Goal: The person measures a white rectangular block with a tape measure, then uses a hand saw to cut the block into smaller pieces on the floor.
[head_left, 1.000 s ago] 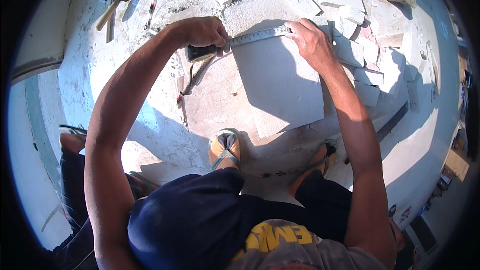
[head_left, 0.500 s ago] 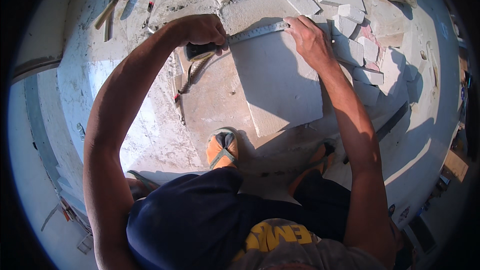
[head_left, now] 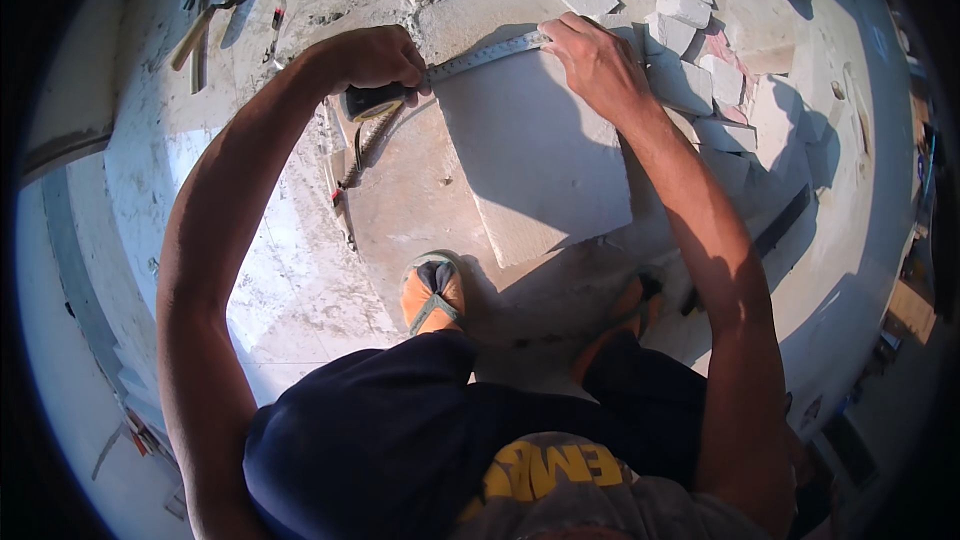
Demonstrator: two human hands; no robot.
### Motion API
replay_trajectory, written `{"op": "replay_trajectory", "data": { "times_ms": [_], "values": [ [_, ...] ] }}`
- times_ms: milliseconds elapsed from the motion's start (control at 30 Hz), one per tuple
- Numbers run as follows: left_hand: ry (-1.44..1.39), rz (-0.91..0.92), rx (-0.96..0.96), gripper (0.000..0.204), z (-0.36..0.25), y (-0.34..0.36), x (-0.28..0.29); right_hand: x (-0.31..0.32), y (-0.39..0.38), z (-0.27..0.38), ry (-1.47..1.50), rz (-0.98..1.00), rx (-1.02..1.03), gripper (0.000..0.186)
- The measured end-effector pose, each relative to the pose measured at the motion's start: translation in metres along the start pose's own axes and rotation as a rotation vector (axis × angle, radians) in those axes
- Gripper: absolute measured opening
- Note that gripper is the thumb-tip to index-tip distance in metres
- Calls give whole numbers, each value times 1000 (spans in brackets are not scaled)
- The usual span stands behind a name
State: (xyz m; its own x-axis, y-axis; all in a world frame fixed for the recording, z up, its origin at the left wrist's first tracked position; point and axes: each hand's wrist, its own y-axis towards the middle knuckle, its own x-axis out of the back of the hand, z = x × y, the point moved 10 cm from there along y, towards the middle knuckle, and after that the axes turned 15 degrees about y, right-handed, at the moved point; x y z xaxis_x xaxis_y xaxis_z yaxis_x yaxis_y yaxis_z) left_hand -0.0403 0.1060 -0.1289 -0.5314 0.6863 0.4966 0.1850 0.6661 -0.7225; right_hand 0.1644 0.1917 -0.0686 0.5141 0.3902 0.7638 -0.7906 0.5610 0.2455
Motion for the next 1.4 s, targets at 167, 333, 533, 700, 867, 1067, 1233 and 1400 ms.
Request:
{"op": "replay_trajectory", "data": {
  "times_ms": [167, 333, 533, 700, 867, 1067, 1233, 1400],
  "values": [
    [-26, -14, -12, 16, 5, 3, -1, -2, 3, 2, -57, 48, 16, 9],
    [-62, -44, -70, 22, 6, 4, -3, -6, -1, -3, -56, 75, 9, 17],
    [-81, -54, -18, 22, 6, -2, -8, -6, -6, 0, -42, 86, 14, 17],
    [-64, -85, -8, 21, -1, -5, -17, -2, -16, 2, -53, 90, 7, 18],
    [-61, -78, -12, 21, 0, -11, -31, 1, -27, 16, -22, 101, -37, 9],
    [9, -98, 16, 20, -17, -26, -45, 3, -49, 16, 15, 118, -36, 16],
    [-19, -34, -11, 21, -27, -32, -68, 7, -70, 23, 78, 106, -2, 21],
    [-19, -29, -21, 21, -32, -38, -93, 12, -92, 31, 104, 148, -28, 23]
  ]
}}
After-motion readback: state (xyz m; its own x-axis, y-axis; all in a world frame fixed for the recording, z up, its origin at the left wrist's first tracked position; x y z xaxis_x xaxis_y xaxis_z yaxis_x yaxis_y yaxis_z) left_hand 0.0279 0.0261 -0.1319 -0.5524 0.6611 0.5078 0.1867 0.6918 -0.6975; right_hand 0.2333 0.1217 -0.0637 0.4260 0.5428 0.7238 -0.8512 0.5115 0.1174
